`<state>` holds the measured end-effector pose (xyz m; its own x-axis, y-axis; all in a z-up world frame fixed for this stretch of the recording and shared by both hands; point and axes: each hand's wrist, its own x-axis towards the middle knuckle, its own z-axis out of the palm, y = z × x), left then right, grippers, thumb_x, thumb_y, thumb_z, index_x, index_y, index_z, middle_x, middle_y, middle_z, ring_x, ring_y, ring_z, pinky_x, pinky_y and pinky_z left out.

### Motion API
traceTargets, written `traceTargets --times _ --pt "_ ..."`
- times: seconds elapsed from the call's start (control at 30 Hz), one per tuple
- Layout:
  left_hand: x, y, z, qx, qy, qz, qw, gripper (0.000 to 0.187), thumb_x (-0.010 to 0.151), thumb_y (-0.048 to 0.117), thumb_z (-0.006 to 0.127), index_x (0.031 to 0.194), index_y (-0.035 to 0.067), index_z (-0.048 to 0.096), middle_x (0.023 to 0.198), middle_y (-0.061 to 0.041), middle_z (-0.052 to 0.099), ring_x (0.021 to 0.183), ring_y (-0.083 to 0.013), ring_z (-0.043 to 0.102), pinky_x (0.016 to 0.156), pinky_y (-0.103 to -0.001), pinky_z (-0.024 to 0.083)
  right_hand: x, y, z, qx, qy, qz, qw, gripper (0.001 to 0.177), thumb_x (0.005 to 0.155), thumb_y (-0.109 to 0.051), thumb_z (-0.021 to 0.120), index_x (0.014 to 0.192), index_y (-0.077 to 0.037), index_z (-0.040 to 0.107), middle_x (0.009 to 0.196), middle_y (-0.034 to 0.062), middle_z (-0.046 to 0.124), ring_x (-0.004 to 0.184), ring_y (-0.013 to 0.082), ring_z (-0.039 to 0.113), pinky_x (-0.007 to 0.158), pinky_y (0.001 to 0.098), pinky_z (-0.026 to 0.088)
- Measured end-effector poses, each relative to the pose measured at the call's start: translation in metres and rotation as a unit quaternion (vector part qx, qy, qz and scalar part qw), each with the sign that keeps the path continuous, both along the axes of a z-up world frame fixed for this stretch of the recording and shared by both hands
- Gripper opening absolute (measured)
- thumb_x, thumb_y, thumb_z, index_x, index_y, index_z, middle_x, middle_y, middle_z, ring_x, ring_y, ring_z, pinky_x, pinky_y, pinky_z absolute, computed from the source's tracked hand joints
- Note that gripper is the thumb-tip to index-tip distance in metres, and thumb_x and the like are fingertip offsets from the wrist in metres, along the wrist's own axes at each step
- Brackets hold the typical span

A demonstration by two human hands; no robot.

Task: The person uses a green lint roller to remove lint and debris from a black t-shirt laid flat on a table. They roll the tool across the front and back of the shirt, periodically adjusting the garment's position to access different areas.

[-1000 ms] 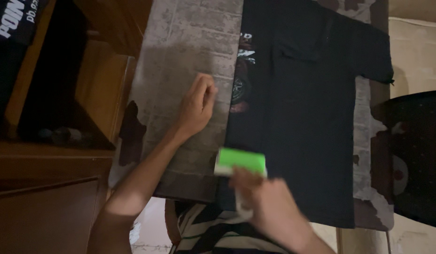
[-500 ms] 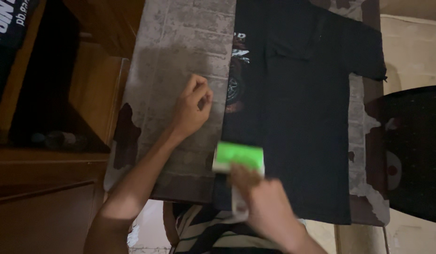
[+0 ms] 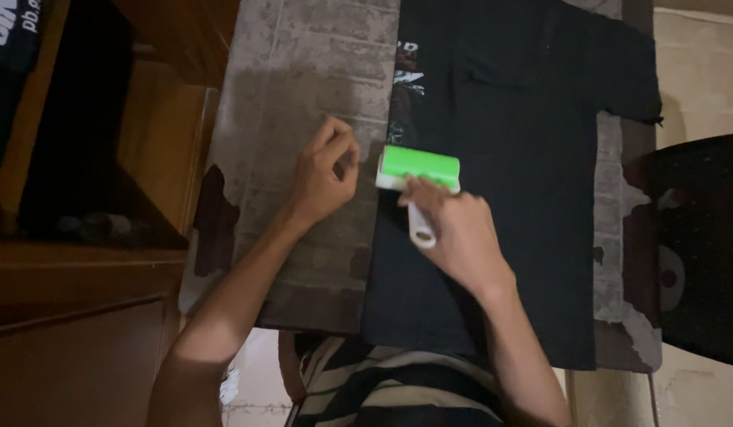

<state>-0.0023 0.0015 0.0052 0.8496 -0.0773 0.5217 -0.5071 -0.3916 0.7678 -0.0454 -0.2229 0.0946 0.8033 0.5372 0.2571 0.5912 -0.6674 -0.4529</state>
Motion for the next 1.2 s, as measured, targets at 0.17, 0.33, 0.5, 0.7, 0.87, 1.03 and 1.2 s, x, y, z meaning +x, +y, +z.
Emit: traceTargets --times 0.17,0.33,0.5,0.7,0.87,1.03,1.2 --pt "-0.003 0.001 0.002 0.045 -0.019 -0.004 0.999 0.019 0.08 -0.001 0.072 0.088 0.004 0.056 0.094 -0.009 0.055 0.086 -0.0292 0.064 0.074 -0.039 0.052 -0.068 -0.009 -0.008 -0.073 0.134 0.004 0.988 0.056 0.064 -0.005 0.077 0.12 -0.004 0.07 0.117 0.0201 0.074 0.08 0.0262 0.079 0.074 0.0362 0.064" --pt "-0.001 -0.005 -0.006 0.077 -0.033 -0.019 0.996 0.016 0.089 0.002 0.071 0.097 0.005 0.057 0.101 -0.01 0.058 0.097 -0.0328 0.063 0.083 -0.042 0.051 -0.144 -0.023 -0.023 -0.086 0.051 0.111 0.989 0.056 0.061 -0.012 0.082 0.115 -0.008 0.068 0.135 0.0238 0.065 0.111 0.0356 0.074 0.082 0.0421 0.064" --pt "0.003 -0.006 -0.012 0.145 -0.025 -0.044 0.988 0.014 0.094 0.004 0.07 0.102 0.01 0.06 0.114 -0.006 0.062 0.116 -0.0268 0.062 0.105 -0.046 0.044 -0.11 -0.026 -0.018 -0.176 0.186 0.055 0.965 0.063 0.074 -0.002 0.076 0.135 -0.01 0.063 0.108 0.0175 0.074 0.087 0.0297 0.078 0.069 0.0357 0.066" --pt "0.002 -0.004 -0.017 0.148 -0.003 -0.048 0.988 0.023 0.088 0.007 0.071 0.109 0.009 0.063 0.13 -0.009 0.059 0.127 -0.0313 0.056 0.107 -0.048 0.041 -0.002 -0.015 0.0 -0.098 0.103 -0.024 0.989 0.046 0.074 0.0 0.077 0.119 -0.01 0.071 0.086 0.0135 0.077 0.072 0.0241 0.078 0.067 0.0342 0.062" --pt "0.001 -0.006 -0.015 0.147 0.027 -0.047 0.988 0.028 0.094 0.002 0.064 0.12 0.01 0.063 0.142 -0.008 0.058 0.133 -0.0301 0.056 0.111 -0.046 0.043 0.023 -0.016 -0.013 -0.054 -0.121 0.033 0.991 0.054 0.064 -0.002 0.075 0.117 -0.007 0.065 0.117 0.0174 0.076 0.093 0.0281 0.077 0.077 0.0348 0.063" --pt "-0.004 -0.012 -0.015 0.172 0.01 -0.107 0.979 0.037 0.097 0.007 0.062 0.134 0.008 0.06 0.156 -0.013 0.048 0.147 -0.0341 0.044 0.122 -0.049 0.033 -0.06 -0.041 -0.024 -0.203 0.143 0.035 0.968 0.067 0.07 -0.005 0.08 0.135 -0.007 0.063 0.131 0.0178 0.068 0.078 0.0259 0.078 0.067 0.0322 0.064" --pt "-0.005 -0.02 -0.024 0.246 -0.008 -0.122 0.962 0.048 0.105 0.028 0.063 0.145 0.004 0.054 0.163 -0.017 0.04 0.154 -0.0343 0.036 0.126 -0.05 0.027 -0.147 -0.061 -0.021 -0.159 0.077 0.171 0.969 0.068 0.057 -0.018 0.082 0.123 -0.006 0.069 0.141 0.0218 0.061 0.11 0.0318 0.074 0.081 0.0382 0.063"
